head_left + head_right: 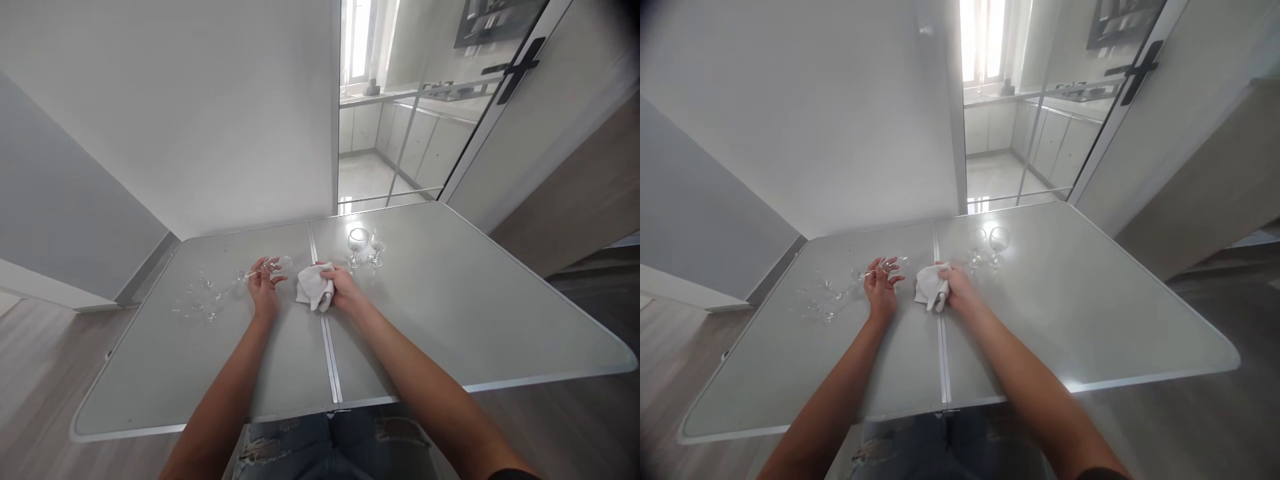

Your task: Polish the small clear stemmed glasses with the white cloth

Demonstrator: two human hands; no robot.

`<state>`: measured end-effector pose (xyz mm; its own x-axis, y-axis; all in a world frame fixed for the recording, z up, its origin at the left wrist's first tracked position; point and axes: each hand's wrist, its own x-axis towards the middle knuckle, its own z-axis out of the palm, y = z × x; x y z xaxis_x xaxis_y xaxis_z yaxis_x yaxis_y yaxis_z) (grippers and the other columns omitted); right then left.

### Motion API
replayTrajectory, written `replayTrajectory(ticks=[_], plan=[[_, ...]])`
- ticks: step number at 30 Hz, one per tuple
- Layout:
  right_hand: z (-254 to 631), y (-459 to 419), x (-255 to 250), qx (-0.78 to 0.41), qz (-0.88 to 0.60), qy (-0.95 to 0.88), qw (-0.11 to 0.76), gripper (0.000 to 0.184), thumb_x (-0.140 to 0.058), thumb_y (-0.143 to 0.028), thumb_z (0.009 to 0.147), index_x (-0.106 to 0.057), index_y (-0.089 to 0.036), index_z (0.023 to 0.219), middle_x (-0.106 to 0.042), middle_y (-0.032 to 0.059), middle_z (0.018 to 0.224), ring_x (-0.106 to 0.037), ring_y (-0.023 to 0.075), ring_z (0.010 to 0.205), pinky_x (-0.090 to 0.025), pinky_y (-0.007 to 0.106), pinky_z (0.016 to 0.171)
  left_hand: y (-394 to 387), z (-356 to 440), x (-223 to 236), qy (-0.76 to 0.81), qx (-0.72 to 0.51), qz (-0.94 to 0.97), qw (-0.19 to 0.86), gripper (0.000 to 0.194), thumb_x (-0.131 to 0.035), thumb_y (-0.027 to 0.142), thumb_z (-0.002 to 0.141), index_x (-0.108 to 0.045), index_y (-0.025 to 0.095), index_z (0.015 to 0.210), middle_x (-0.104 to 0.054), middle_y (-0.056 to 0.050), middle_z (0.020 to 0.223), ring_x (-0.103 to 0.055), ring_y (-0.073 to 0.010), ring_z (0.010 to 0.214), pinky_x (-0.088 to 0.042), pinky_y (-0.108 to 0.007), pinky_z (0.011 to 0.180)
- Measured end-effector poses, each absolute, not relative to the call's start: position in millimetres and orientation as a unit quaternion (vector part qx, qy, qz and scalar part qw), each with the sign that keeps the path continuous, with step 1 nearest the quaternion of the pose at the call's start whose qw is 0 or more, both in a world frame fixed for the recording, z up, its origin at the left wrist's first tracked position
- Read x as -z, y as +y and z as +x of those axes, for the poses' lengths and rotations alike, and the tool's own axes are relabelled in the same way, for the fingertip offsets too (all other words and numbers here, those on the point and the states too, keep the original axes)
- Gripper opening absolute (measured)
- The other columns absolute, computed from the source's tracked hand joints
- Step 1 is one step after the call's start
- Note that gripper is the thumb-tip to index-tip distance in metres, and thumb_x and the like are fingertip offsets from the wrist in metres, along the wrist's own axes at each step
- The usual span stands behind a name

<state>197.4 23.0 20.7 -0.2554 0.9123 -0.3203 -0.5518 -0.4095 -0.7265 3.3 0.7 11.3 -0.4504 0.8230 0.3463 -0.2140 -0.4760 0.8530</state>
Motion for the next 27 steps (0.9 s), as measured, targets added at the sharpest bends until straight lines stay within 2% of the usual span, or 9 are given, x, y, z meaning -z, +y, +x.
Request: replayTrajectory(ticks=[2, 5, 7, 10, 15, 18, 20, 23, 27], plan=[[193.5, 22.1, -15.7, -0.717, -0.406, -0.293, 0.484, 0.025, -0.076, -0.027, 0.072, -0.072, -0.018, 0.095, -0.074, 0.0056, 0.088, -0.069, 0.0201, 0.082, -0.056, 0.03, 0.072, -0.1, 3.9, -12.3, 0.388, -0.757, 0.402, 0.337, 0.044, -0.064, 0.051, 0.091, -0.058, 0.02, 0.122, -0.07, -0.014, 0.116, -0.069, -0.0174, 0.09, -0.06, -0.027, 0.061], [188.0, 19.2, -10.3, -0.659, -0.442, -0.369, 0.484, 0.034, -0.073, -0.051, 0.076, -0.069, -0.019, 0.088, -0.071, 0.0044, 0.084, -0.066, 0.0204, 0.08, -0.053, 0.029, 0.067, -3.2, 7.2, -14.1, 0.395, -0.747, 0.42, 0.331, 0.044, -0.065, 0.051, 0.09, -0.059, 0.02, 0.121, -0.071, -0.014, 0.114, -0.069, -0.0173, 0.089, -0.061, -0.027, 0.06], [187.0, 17.4, -10.2, -0.609, -0.463, -0.398, 0.506, 0.038, -0.068, -0.058, 0.079, -0.066, -0.021, 0.085, -0.067, 0.0023, 0.081, -0.062, 0.019, 0.077, -0.05, 0.028, 0.065, -5.4, 9.5, -15.0, 0.398, -0.741, 0.43, 0.328, 0.044, -0.065, 0.051, 0.09, -0.06, 0.02, 0.12, -0.071, -0.014, 0.113, -0.069, -0.0175, 0.088, -0.061, -0.028, 0.06], [190.1, 15.9, -16.3, -0.546, -0.488, -0.425, 0.532, 0.035, -0.061, -0.057, 0.083, -0.06, -0.022, 0.078, -0.061, 0.0001, 0.077, -0.057, 0.0174, 0.074, -0.048, 0.028, 0.067, -7.4, 12.2, -15.3, 0.402, -0.732, 0.438, 0.333, 0.044, -0.065, 0.05, 0.09, -0.06, 0.019, 0.121, -0.071, -0.014, 0.112, -0.069, -0.0181, 0.087, -0.062, -0.029, 0.059], [200.1, 13.5, -33.5, -0.318, -0.431, -0.62, 0.574, 0.038, -0.065, -0.033, 0.08, -0.045, -0.02, 0.05, -0.063, 0.0049, 0.089, -0.054, 0.0194, 0.089, -0.041, 0.034, 0.092, -9.5, 15.1, -15.1, 0.403, -0.717, 0.459, 0.336, 0.044, -0.066, 0.049, 0.09, -0.06, 0.019, 0.122, -0.071, -0.014, 0.112, -0.069, -0.0193, 0.088, -0.063, -0.031, 0.059], [202.1, 12.2, -37.3, -0.366, -0.379, -0.658, 0.538, 0.039, -0.061, -0.03, 0.083, -0.044, -0.02, 0.05, -0.054, 0.0001, 0.068, -0.049, 0.0151, 0.07, -0.042, 0.032, 0.081, -10.7, 15.4, -16.0, 0.403, -0.713, 0.466, 0.334, 0.044, -0.064, 0.048, 0.091, -0.06, 0.019, 0.124, -0.071, -0.014, 0.113, -0.069, -0.0196, 0.089, -0.063, -0.031, 0.06], [201.8, 12.4, -36.5, -0.436, -0.37, -0.627, 0.528, 0.037, -0.061, -0.034, 0.085, -0.048, -0.02, 0.053, -0.053, -0.0009, 0.068, -0.048, 0.0134, 0.066, -0.041, 0.029, 0.072, -10.6, 14.9, -16.2, 0.407, -0.715, 0.465, 0.328, 0.046, -0.064, 0.05, 0.091, -0.059, 0.019, 0.125, -0.072, -0.014, 0.114, -0.07, -0.0196, 0.09, -0.063, -0.03, 0.06], [201.5, 13.5, -33.8, -0.492, -0.368, -0.578, 0.538, 0.038, -0.063, -0.042, 0.085, -0.053, -0.018, 0.057, -0.055, 0.0003, 0.079, -0.049, 0.0127, 0.07, -0.038, 0.025, 0.064, -9.2, 13.9, -15.2, 0.412, -0.721, 0.457, 0.319, 0.048, -0.065, 0.052, 0.09, -0.06, 0.019, 0.124, -0.072, -0.014, 0.113, -0.07, -0.0195, 0.088, -0.063, -0.03, 0.06], [202.5, 13.6, -32.2, -0.486, -0.422, -0.533, 0.549, 0.048, -0.064, -0.052, 0.085, -0.047, -0.02, 0.054, -0.042, -0.003, 0.061, -0.035, 0.0109, 0.058, -0.029, 0.025, 0.054, -8.7, 13.8, -14.3, 0.407, -0.718, 0.46, 0.327, 0.047, -0.065, 0.051, 0.09, -0.06, 0.019, 0.125, -0.073, -0.014, 0.112, -0.071, -0.0205, 0.09, -0.063, -0.03, 0.061]])
